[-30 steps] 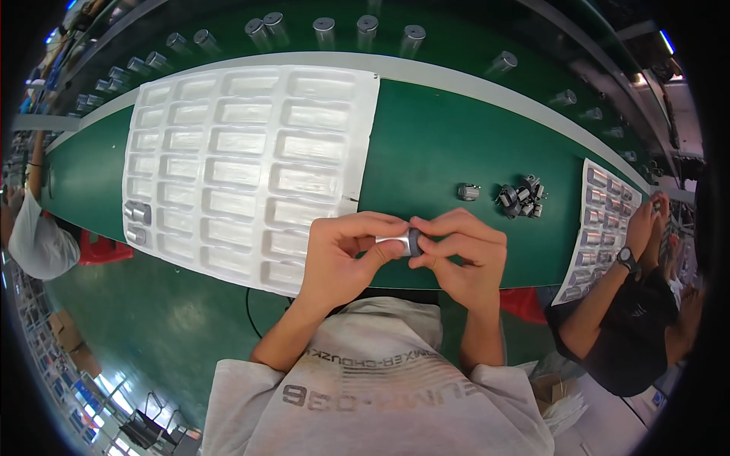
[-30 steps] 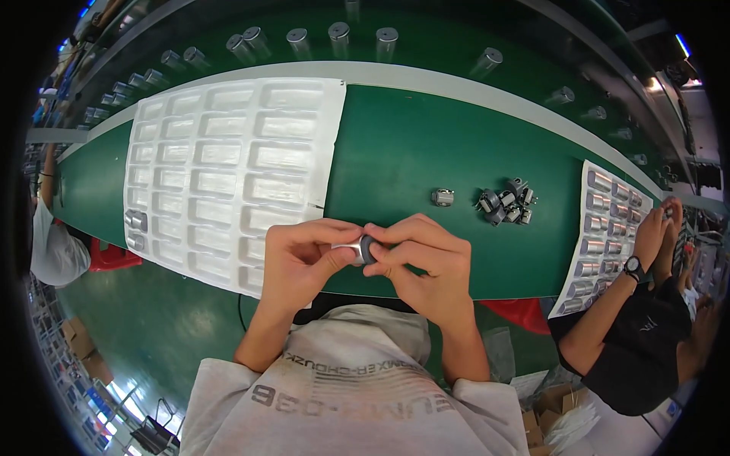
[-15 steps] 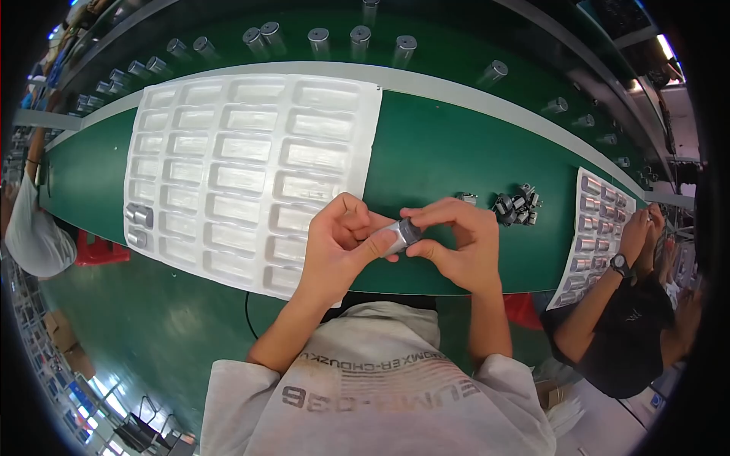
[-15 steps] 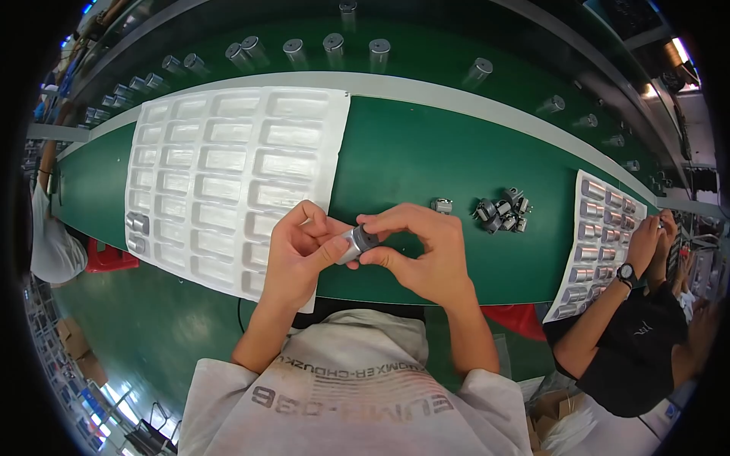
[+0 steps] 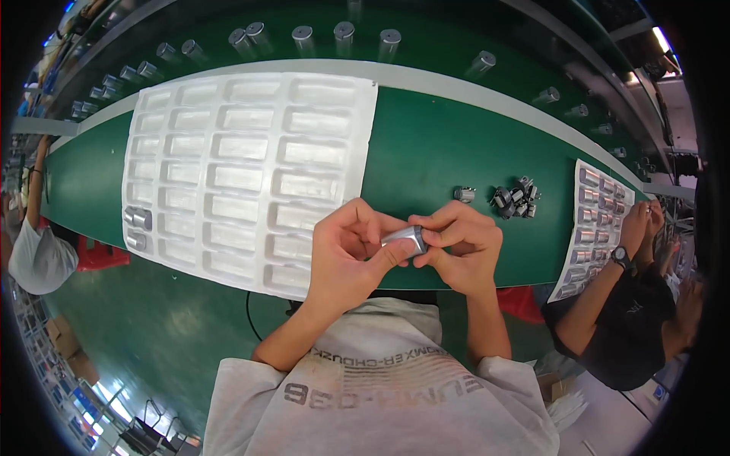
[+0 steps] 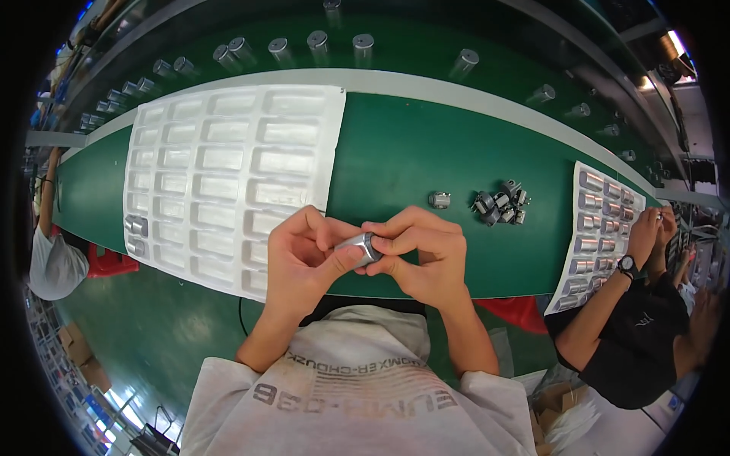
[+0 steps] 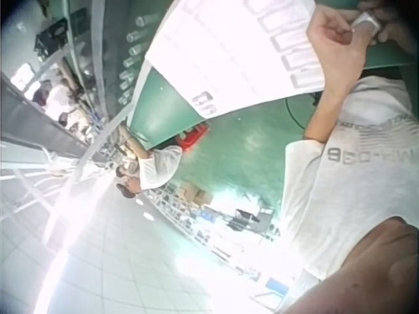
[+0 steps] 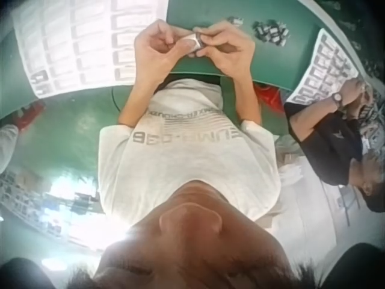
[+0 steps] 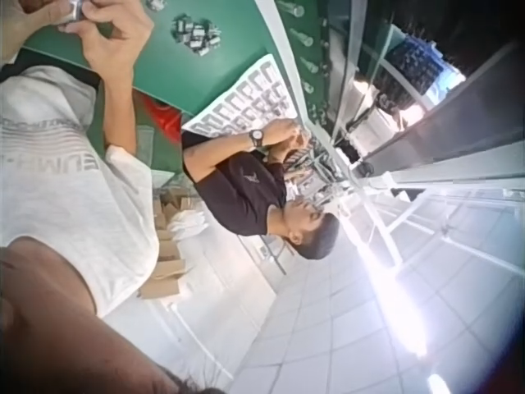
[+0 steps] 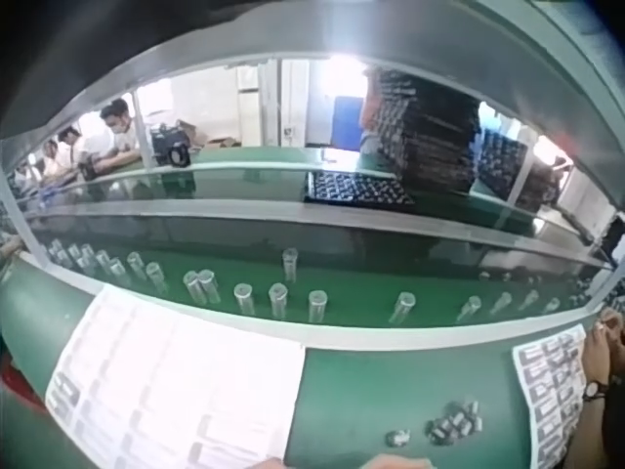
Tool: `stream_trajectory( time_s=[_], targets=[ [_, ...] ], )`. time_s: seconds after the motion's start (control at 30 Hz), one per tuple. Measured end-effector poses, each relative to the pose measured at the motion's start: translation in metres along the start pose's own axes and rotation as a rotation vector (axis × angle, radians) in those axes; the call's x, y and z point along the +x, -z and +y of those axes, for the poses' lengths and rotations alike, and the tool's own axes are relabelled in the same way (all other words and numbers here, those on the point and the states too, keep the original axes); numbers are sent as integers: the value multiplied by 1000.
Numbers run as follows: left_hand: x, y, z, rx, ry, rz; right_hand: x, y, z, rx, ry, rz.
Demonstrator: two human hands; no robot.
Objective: The person assembles small cylindrical components by hand on a manual assembly line, placing them into an assembly tray.
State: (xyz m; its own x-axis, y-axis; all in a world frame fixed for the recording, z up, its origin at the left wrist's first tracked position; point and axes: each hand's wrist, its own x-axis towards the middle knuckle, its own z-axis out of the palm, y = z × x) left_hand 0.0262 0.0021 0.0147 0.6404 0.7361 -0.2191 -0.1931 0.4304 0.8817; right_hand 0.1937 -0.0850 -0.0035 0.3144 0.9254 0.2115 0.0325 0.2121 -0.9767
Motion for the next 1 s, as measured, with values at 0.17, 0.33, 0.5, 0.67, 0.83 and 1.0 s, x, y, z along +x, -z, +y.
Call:
stream_trajectory(
  time_s=[0.17, 0.33, 0.5, 0.67, 0.83, 1.0],
  targets=[
    [2, -1, 5, -195, 162, -40, 25, 18, -14, -157, 25, -141],
    [-14, 24, 29, 114, -99, 39, 109, 46, -24, -639, 204, 155],
    [-36, 63, 43, 396, -358, 224, 204, 69, 31, -1011, 278, 88],
    [-61, 171, 87, 1490, -662, 860, 216, 91, 60, -1170, 260, -100],
    [-91, 301, 124, 1776, -396, 972, 187, 71, 21, -1075, 265, 62],
    [-79, 318, 134, 1768, 56, 1123, 111, 53, -16, -965, 213, -238]
  ],
)
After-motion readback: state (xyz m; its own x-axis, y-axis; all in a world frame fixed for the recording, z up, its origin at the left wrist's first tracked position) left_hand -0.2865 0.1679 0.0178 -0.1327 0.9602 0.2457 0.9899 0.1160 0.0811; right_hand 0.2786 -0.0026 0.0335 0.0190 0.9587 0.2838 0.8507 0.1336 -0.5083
